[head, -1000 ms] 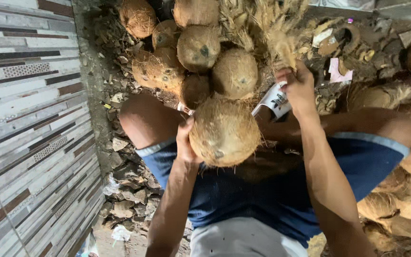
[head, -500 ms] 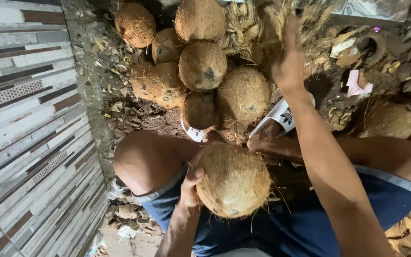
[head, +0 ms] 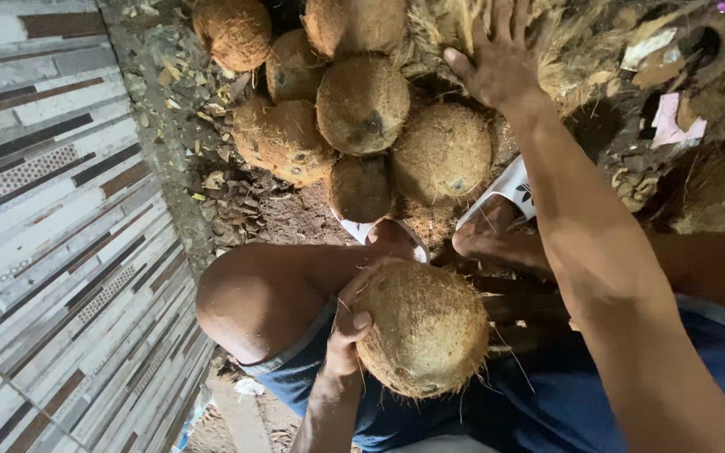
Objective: The person sits cross-legged on a tiled floor surrounded by coconuts and peels the fibrous husk off a coconut by hand. They repeatedly pull away strands of fiber and discard them onto the floor, working on the same coconut throughout the clip.
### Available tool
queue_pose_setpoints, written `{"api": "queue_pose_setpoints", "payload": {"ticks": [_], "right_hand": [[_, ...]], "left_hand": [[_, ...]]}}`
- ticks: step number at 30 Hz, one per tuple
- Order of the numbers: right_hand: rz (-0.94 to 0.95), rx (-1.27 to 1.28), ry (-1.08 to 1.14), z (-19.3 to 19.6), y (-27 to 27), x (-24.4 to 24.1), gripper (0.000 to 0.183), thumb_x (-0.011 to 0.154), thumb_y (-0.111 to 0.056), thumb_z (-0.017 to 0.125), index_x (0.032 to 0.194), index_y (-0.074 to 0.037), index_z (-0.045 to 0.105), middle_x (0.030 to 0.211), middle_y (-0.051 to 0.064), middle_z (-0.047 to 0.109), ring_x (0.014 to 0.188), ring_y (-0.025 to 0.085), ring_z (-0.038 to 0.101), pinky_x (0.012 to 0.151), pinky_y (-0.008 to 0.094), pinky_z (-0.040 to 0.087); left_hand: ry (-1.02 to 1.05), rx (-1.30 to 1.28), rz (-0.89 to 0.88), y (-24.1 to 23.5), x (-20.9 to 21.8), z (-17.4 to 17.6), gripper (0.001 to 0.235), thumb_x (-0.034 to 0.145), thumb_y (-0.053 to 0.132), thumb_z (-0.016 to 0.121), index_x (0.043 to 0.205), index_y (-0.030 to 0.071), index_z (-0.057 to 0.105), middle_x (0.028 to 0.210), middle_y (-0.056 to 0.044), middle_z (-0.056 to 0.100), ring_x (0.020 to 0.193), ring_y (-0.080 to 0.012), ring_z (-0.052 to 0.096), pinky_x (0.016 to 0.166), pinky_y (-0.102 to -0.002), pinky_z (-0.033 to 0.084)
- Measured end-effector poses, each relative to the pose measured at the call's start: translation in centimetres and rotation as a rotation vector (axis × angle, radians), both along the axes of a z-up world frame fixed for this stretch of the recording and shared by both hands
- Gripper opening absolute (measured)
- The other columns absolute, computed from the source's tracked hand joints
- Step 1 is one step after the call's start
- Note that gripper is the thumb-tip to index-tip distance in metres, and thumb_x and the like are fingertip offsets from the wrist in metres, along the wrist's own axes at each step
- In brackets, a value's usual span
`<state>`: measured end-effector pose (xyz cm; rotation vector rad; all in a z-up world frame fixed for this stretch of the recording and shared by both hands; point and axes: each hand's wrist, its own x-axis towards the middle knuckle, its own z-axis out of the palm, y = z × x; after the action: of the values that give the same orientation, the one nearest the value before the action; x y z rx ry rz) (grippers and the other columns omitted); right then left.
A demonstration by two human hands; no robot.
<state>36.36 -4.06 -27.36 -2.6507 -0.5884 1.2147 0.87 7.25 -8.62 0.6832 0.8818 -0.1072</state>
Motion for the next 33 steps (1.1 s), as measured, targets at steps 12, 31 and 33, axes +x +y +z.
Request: {"api": "queue_pose_setpoints", "payload": {"ticks": [12, 31, 33], "right_hand": [[-0.549, 0.67, 0.049, 11.0, -2.7, -3.6, 0.075, 0.109, -0.057, 0.047, 0.16, -0.03, 0.0, 0.168, 0.008, -0.016, 0.156, 0.031, -0.017, 0.122, 0.069, -0.009], [-0.367, 0.857, 0.273, 28.8, -8.0, -25.7, 0.132, 0.065, -0.04, 0.09, 0.157, -0.003, 0.003, 0.152, 0.045, 0.0, 0.139, 0.064, 0.004, 0.107, 0.077, 0.01], [-0.444, 0.797, 0.25, 28.5, -8.3, -26.6, 0.135, 0.06, -0.038, 0.093, 0.158, -0.007, 0.005, 0.152, 0.045, 0.004, 0.142, 0.06, 0.011, 0.113, 0.07, 0.014]], "left_hand": [[-0.18, -0.099, 0.004, 0.2, 5.1, 2.8, 0.083, 0.082, 0.041, 0.073, 0.146, -0.002, 0.042, 0.142, -0.019, 0.052, 0.133, -0.033, 0.048, 0.113, -0.05, 0.036], [-0.122, -0.054, -0.012, -1.9, 1.7, -3.7, 0.089, 0.077, 0.048, 0.075, 0.147, 0.004, 0.042, 0.137, -0.029, 0.052, 0.126, -0.0452, 0.05, 0.106, -0.067, 0.036], [-0.061, -0.066, -0.034, -2.1, 2.5, -1.1, 0.088, 0.075, 0.049, 0.079, 0.141, 0.001, 0.049, 0.131, -0.027, 0.056, 0.12, -0.0387, 0.054, 0.103, -0.058, 0.044]]}}
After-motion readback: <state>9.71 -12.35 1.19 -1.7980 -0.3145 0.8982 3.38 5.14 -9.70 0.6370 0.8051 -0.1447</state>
